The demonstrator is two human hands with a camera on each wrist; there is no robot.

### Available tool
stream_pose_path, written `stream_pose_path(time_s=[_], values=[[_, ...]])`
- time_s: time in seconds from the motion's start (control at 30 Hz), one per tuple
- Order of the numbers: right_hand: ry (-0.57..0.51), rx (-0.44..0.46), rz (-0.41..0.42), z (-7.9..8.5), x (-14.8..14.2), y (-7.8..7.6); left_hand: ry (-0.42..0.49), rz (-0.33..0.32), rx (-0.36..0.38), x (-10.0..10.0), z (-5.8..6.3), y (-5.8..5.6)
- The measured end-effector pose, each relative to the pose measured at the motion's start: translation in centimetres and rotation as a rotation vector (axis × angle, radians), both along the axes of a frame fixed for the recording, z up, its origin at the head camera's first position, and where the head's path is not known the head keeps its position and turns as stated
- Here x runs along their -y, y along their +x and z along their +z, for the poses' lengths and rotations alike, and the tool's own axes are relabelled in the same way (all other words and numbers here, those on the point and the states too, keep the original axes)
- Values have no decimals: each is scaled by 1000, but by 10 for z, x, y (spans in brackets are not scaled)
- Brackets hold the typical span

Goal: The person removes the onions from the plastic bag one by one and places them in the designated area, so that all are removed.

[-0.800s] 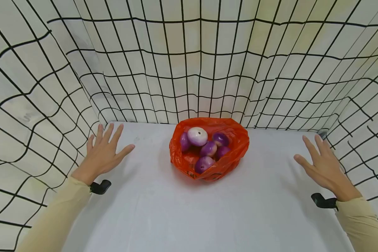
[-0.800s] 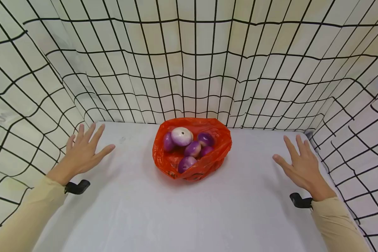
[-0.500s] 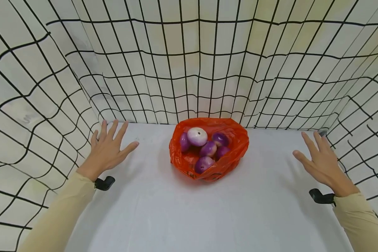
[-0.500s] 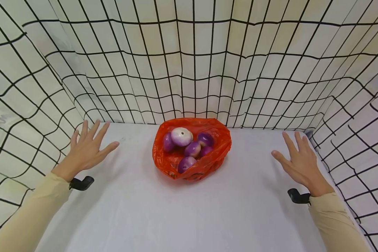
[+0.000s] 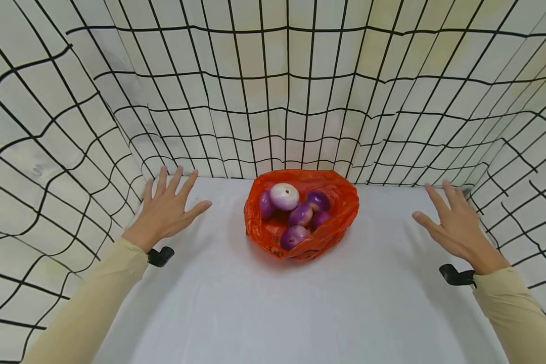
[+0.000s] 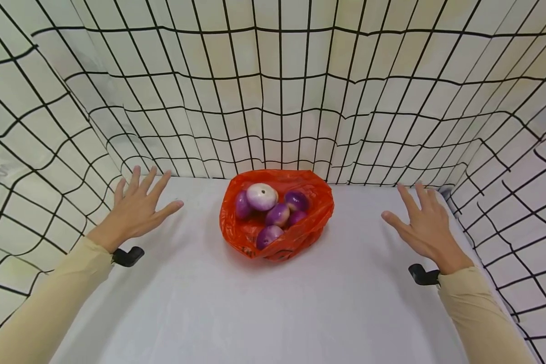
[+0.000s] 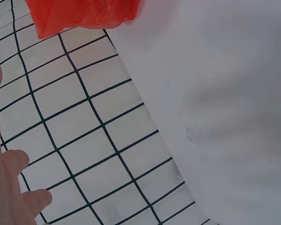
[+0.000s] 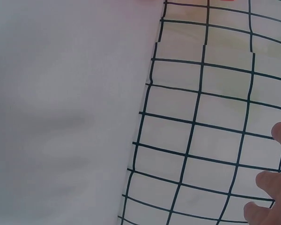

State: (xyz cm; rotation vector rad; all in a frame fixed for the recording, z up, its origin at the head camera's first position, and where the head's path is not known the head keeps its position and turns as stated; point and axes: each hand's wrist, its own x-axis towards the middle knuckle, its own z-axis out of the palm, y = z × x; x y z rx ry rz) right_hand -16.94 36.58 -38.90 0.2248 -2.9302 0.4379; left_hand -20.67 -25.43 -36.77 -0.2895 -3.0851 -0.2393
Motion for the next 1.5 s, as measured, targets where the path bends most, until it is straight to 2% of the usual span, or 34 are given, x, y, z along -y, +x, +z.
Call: stream_pose_path(time_s=[0.43,0.73,0.97,1.1,1.27,1.4,1.5], values=[[54,55,15,5,39,-20,9,-33,17,-31,-6,-18],[77,93,34,5,62,-34,43,-52,24,-53,-17,-26],[55,120,51,0,78,-42,106,-47,56,-66,-31,-33],[22,137,66,-7,86,-46,203,-46,80,-73,-40,-38],[-54,181,86,-16,96,-52,405,-52,134,-83,-49,-42],[-186,222,104,-25,104,-57,581,-55,189,-89,-56,-46],[-296,221,117,-32,109,-60,715,-48,226,-92,-62,-47]])
